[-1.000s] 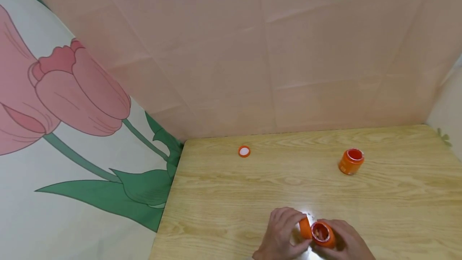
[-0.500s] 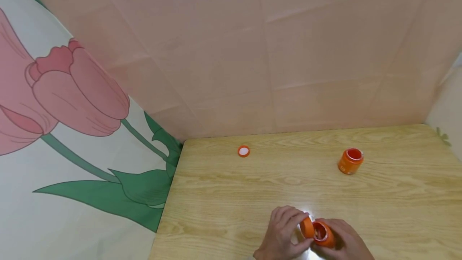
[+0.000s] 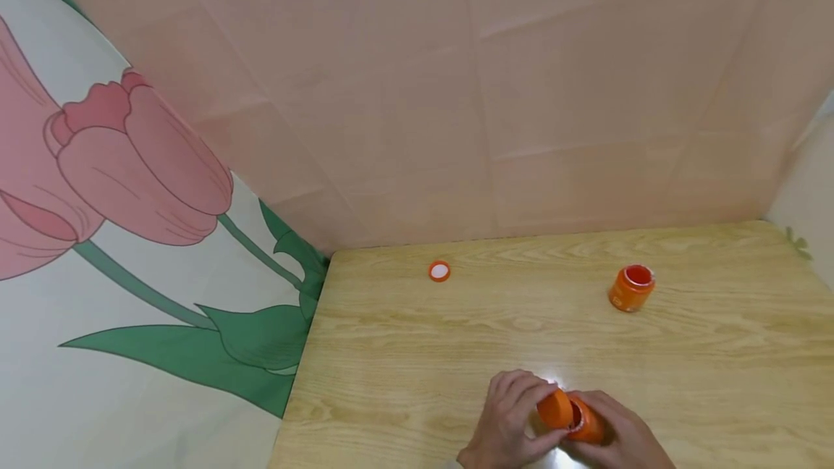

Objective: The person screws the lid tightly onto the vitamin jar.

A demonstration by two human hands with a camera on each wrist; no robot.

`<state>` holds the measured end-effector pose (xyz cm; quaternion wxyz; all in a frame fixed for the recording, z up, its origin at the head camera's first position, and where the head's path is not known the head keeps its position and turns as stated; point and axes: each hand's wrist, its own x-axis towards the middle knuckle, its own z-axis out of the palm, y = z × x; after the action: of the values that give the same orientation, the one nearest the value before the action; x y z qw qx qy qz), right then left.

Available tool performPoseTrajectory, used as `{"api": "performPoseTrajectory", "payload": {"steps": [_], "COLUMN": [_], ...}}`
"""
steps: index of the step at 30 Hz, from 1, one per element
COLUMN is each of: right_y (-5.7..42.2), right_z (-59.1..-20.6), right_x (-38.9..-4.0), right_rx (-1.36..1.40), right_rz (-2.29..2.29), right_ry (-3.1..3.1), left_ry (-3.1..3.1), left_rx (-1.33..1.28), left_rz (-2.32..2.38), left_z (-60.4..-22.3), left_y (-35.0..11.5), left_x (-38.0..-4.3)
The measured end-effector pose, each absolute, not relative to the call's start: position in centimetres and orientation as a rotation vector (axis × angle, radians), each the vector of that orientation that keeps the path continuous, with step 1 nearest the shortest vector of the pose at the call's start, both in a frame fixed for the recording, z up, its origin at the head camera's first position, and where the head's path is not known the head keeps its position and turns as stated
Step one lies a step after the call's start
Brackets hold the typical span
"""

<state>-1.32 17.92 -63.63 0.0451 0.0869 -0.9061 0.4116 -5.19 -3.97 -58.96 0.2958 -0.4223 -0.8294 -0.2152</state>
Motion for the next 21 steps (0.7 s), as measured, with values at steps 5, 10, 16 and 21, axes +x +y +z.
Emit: {"api": "performPoseTrajectory", "payload": {"steps": [5,10,16,21], "right_y": [17.8,17.6,17.4,17.31], "right_z": [-63.55,-63.43,-63.48,-63.78], "right_x": [-1.42,-1.51,-1.52,-1.47], "right_rx": [0.269,0.24,0.245,0.296], "right_rz": [1.269,1.25,1.233,1.198], "right_ry": [-2.785,-2.844,-2.851,-2.804], "left_ry": [-2.186,-2.177,-2.181,-2.2], "left_rx": [-1.132,-1.14,-1.146,-1.149], "left_rz": [-0.56,-0.56,-0.561,-0.54], "left_z": [-59.08,-59.27,-59.52,-59.65], "left_y": [-4.02,-4.06,-4.12,-4.17], "left_x": [-5.3,-5.3,-5.21,-5.17]}}
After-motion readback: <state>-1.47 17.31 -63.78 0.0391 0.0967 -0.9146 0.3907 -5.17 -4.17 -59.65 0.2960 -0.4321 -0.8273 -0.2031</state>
